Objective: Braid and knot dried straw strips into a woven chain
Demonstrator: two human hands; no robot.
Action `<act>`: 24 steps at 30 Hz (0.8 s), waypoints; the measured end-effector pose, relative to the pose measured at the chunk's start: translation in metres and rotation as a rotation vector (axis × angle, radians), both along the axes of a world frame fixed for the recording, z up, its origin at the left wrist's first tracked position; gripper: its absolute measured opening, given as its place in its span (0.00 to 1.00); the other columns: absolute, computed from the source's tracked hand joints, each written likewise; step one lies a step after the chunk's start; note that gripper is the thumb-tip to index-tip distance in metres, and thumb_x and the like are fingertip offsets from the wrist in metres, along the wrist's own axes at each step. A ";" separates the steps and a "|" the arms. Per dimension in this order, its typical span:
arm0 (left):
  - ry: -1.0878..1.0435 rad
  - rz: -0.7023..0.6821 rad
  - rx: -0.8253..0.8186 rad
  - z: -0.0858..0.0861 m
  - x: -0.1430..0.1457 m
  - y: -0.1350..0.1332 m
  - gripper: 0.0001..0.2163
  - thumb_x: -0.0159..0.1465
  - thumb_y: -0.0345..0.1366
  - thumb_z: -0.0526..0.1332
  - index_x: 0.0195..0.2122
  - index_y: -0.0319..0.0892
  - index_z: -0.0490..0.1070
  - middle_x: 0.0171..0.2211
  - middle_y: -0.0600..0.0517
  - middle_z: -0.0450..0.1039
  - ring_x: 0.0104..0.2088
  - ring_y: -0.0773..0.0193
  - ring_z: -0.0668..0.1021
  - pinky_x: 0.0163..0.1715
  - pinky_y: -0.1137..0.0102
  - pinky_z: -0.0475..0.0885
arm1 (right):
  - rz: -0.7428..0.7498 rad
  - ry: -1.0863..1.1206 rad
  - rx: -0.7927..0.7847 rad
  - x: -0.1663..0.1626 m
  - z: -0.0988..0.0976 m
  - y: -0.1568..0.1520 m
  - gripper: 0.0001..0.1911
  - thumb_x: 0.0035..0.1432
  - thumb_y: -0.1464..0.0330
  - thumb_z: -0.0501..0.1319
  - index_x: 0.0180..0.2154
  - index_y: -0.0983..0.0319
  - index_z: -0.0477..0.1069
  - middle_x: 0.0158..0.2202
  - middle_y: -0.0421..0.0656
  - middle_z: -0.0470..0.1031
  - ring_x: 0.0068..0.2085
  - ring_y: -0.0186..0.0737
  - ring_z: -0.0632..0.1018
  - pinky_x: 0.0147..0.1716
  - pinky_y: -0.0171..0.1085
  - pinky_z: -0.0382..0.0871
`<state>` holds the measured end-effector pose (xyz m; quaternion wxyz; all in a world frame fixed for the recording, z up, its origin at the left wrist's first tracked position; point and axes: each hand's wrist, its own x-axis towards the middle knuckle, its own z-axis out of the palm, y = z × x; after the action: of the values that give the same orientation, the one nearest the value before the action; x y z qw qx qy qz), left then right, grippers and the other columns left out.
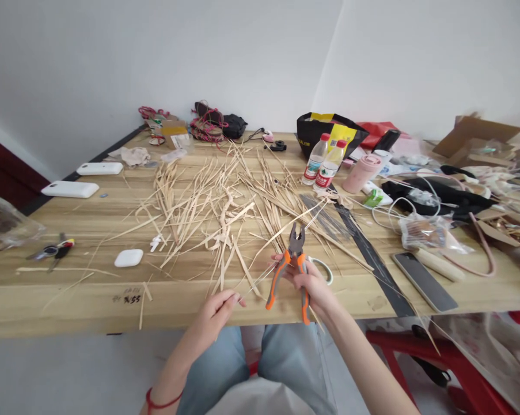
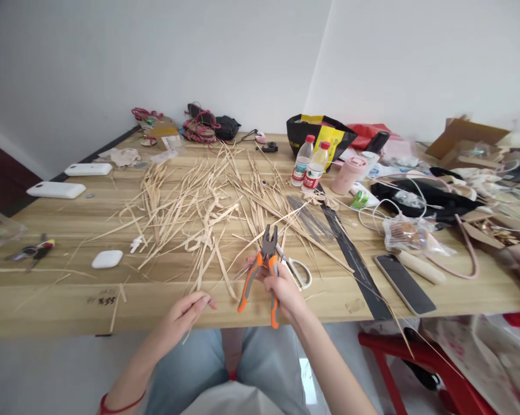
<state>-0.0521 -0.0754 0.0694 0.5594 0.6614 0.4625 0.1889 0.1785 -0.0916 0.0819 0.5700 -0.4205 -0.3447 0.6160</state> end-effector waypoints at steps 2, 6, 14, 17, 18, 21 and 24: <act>0.035 0.056 0.051 -0.003 -0.002 -0.003 0.15 0.62 0.45 0.50 0.30 0.40 0.70 0.16 0.59 0.52 0.18 0.71 0.57 0.18 0.75 0.53 | 0.000 -0.031 -0.027 -0.002 0.000 -0.002 0.31 0.29 0.79 0.49 0.39 0.58 0.73 0.45 0.41 0.75 0.50 0.50 0.72 0.53 0.50 0.61; 0.081 0.123 0.111 -0.015 -0.003 -0.011 0.15 0.61 0.45 0.51 0.29 0.41 0.70 0.19 0.57 0.59 0.20 0.69 0.61 0.20 0.75 0.56 | -0.007 -0.062 -0.068 -0.009 -0.003 -0.005 0.31 0.29 0.79 0.49 0.39 0.59 0.73 0.48 0.42 0.73 0.50 0.49 0.73 0.52 0.50 0.63; 0.100 0.204 0.117 -0.022 -0.019 -0.028 0.17 0.60 0.49 0.50 0.27 0.42 0.68 0.23 0.53 0.67 0.25 0.65 0.67 0.26 0.74 0.62 | -0.068 -0.179 0.024 -0.008 -0.009 -0.001 0.33 0.31 0.79 0.50 0.43 0.57 0.72 0.52 0.40 0.70 0.54 0.49 0.68 0.53 0.48 0.62; 0.136 0.171 0.034 -0.015 -0.045 -0.023 0.18 0.59 0.52 0.50 0.27 0.42 0.69 0.22 0.54 0.66 0.24 0.65 0.67 0.24 0.74 0.62 | -0.137 -0.159 0.051 0.000 -0.004 0.007 0.32 0.31 0.79 0.50 0.42 0.57 0.72 0.52 0.41 0.70 0.53 0.49 0.69 0.52 0.49 0.62; 0.167 0.163 0.019 -0.012 -0.054 -0.020 0.19 0.58 0.52 0.50 0.26 0.42 0.68 0.21 0.55 0.66 0.23 0.66 0.66 0.24 0.74 0.62 | -0.158 -0.142 0.060 0.003 -0.002 0.010 0.32 0.31 0.79 0.50 0.42 0.58 0.72 0.52 0.41 0.70 0.52 0.49 0.70 0.52 0.50 0.62; 0.232 0.101 0.040 -0.007 -0.082 -0.004 0.19 0.58 0.53 0.51 0.24 0.42 0.68 0.22 0.54 0.67 0.26 0.65 0.69 0.27 0.75 0.63 | -0.219 -0.063 0.110 0.013 0.004 0.018 0.31 0.31 0.80 0.51 0.41 0.58 0.72 0.51 0.42 0.70 0.51 0.49 0.71 0.51 0.49 0.64; 0.274 0.087 0.061 -0.008 -0.103 0.014 0.19 0.57 0.54 0.52 0.25 0.42 0.67 0.25 0.54 0.68 0.29 0.64 0.71 0.31 0.75 0.65 | -0.280 -0.001 0.158 0.022 0.004 0.025 0.30 0.31 0.80 0.51 0.39 0.57 0.72 0.49 0.41 0.73 0.49 0.48 0.72 0.50 0.48 0.65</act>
<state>-0.1553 -0.0614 0.0610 0.4620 0.6770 0.5568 0.1352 0.2006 -0.0662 0.0857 0.6813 -0.4187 -0.3304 0.5014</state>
